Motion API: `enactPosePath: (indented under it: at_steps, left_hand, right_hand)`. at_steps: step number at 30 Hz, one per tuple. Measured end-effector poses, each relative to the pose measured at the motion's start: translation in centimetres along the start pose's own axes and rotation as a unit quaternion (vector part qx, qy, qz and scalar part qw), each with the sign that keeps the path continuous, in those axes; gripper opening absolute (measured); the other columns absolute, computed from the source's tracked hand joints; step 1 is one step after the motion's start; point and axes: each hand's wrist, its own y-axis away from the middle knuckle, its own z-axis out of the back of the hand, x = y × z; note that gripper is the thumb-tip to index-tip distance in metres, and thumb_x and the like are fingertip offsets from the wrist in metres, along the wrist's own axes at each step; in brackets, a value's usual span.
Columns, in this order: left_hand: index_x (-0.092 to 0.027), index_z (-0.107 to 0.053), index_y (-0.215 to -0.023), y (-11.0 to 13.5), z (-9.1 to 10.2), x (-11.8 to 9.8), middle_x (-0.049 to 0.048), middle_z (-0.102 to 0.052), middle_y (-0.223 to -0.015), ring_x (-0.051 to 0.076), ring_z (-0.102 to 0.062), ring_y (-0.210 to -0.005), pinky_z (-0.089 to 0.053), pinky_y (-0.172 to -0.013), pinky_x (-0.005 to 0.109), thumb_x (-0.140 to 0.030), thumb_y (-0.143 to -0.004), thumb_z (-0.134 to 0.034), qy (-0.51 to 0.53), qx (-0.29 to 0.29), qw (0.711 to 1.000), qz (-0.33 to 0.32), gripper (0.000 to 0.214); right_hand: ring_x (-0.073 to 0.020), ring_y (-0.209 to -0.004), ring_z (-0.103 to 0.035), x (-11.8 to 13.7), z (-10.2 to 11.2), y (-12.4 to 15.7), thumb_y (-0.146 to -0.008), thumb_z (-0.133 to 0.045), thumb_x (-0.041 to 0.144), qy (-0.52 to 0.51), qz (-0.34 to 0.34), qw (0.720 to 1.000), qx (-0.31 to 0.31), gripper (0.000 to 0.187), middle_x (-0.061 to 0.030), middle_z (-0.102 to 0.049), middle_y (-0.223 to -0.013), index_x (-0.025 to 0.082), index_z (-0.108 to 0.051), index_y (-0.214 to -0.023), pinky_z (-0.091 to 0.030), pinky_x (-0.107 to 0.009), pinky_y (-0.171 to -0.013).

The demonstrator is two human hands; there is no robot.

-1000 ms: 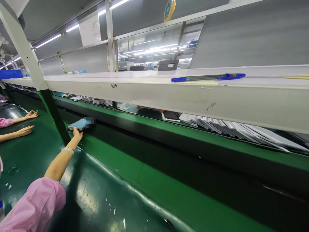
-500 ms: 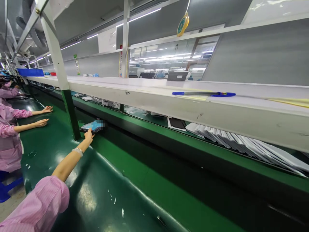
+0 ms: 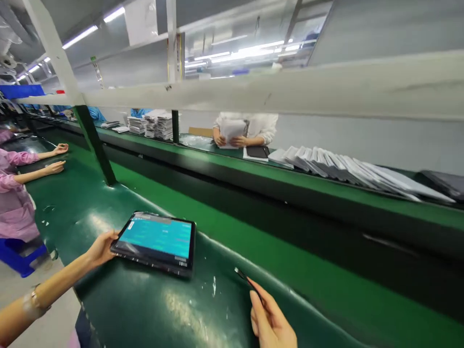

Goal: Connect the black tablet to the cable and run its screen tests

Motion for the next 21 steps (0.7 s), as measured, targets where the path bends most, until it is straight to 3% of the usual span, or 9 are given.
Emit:
enactPosePath:
  at_steps: [2,5,8,9,11,13,14,18,21]
  left_hand:
    - [-0.014,-0.073,-0.102,2.9,0.6,1.6,0.0044,-0.074,-0.089,0.019,-0.067,-0.071,-0.054,-0.061,0.026,-0.024,-0.06,-0.073,-0.038,0.026,0.999,0.025,0.043]
    - [-0.021,-0.072,-0.12,5.5,1.2,2.4,0.0039,-0.075,-0.113,0.025,-0.071,-0.097,-0.058,-0.082,0.03,-0.035,-0.065,-0.075,-0.131,0.057,0.989,0.04,0.057]
    - [-0.027,-0.058,-0.143,6.4,0.7,1.7,0.007,-0.062,-0.144,0.033,-0.06,-0.129,-0.048,-0.111,0.046,-0.048,-0.082,-0.068,-0.278,0.021,0.96,-0.034,0.066]
    - [-0.029,-0.052,-0.149,6.6,0.2,1.3,0.0072,-0.051,-0.156,0.034,-0.05,-0.142,-0.038,-0.12,0.051,-0.05,-0.088,-0.064,-0.349,-0.01,0.932,-0.097,0.066]
    - [-0.032,-0.047,-0.153,6.9,-1.3,0.4,0.0043,-0.028,-0.17,0.035,-0.02,-0.158,-0.015,-0.128,0.058,-0.05,-0.097,-0.057,-0.493,-0.059,0.833,-0.244,0.06]
    - [-0.034,-0.052,-0.15,7.2,-3.6,-0.3,0.0004,-0.013,-0.174,0.035,0.003,-0.161,-0.004,-0.128,0.063,-0.045,-0.103,-0.05,-0.599,-0.047,0.72,-0.348,0.048]
    - [-0.034,-0.055,-0.147,7.3,-4.9,-0.4,-0.0006,-0.009,-0.175,0.035,0.008,-0.161,-0.003,-0.127,0.066,-0.042,-0.105,-0.047,-0.632,-0.019,0.678,-0.375,0.044]
    - [-0.039,-0.057,-0.145,6.3,-9.8,0.5,-0.0019,0.005,-0.175,0.042,0.011,-0.159,-0.004,-0.121,0.076,-0.036,-0.106,-0.047,-0.71,0.102,0.567,-0.405,0.041]
    - [-0.042,-0.054,-0.148,4.8,-12.3,1.9,-0.0006,0.01,-0.175,0.046,0.01,-0.158,-0.005,-0.118,0.079,-0.037,-0.103,-0.052,-0.735,0.153,0.516,-0.411,0.045]
  right_hand:
    - [-0.0139,-0.056,-0.036,-0.2,-0.5,0.2,-0.076,-0.077,0.074,0.014,0.01,1.0,0.016,0.068,0.0014,-0.041,-0.064,0.018,-0.074,-0.114,-0.03,-0.026,-0.046]
    - [-0.0125,-0.056,-0.034,-0.3,-0.9,0.5,-0.08,-0.074,0.074,0.017,0.019,0.998,0.049,0.066,0.0021,-0.04,-0.064,0.017,-0.073,-0.114,-0.026,-0.024,-0.046]
    - [-0.0138,-0.058,-0.041,-0.4,-1.1,1.0,-0.082,-0.074,0.071,0.034,0.038,0.997,0.059,0.062,-0.0006,-0.048,-0.068,0.018,-0.074,-0.113,-0.031,-0.025,-0.048]
    - [-0.014,-0.058,-0.042,-0.4,-1.1,1.2,-0.082,-0.074,0.071,0.034,0.038,0.997,0.059,0.061,-0.001,-0.049,-0.068,0.018,-0.074,-0.111,-0.033,-0.025,-0.048]
    - [-0.0131,-0.056,-0.042,-0.6,-1.1,1.4,-0.083,-0.074,0.072,0.021,0.031,0.998,0.058,0.06,-0.0006,-0.048,-0.065,0.016,-0.075,-0.105,-0.032,-0.024,-0.047]
    - [-0.0116,-0.053,-0.042,-0.7,-1.0,1.3,-0.085,-0.074,0.068,0.002,0.033,0.997,0.067,0.054,-0.0009,-0.05,-0.067,0.017,-0.075,-0.104,-0.032,-0.024,-0.047]
    - [-0.0111,-0.053,-0.043,-0.7,-1.0,1.1,-0.087,-0.074,0.064,-0.011,0.038,0.997,0.073,0.05,-0.0015,-0.053,-0.069,0.018,-0.075,-0.105,-0.034,-0.025,-0.048]
    - [-0.0127,-0.061,-0.051,-0.5,-1.0,0.2,-0.086,-0.079,0.055,-0.102,0.035,0.991,0.077,0.04,-0.0043,-0.062,-0.082,0.024,-0.075,-0.111,-0.042,-0.025,-0.053]
    - [-0.0133,-0.066,-0.051,-0.2,-1.1,-0.3,-0.077,-0.088,0.054,-0.169,0.014,0.984,0.047,0.041,-0.0039,-0.061,-0.082,0.025,-0.077,-0.103,-0.038,-0.021,-0.051]
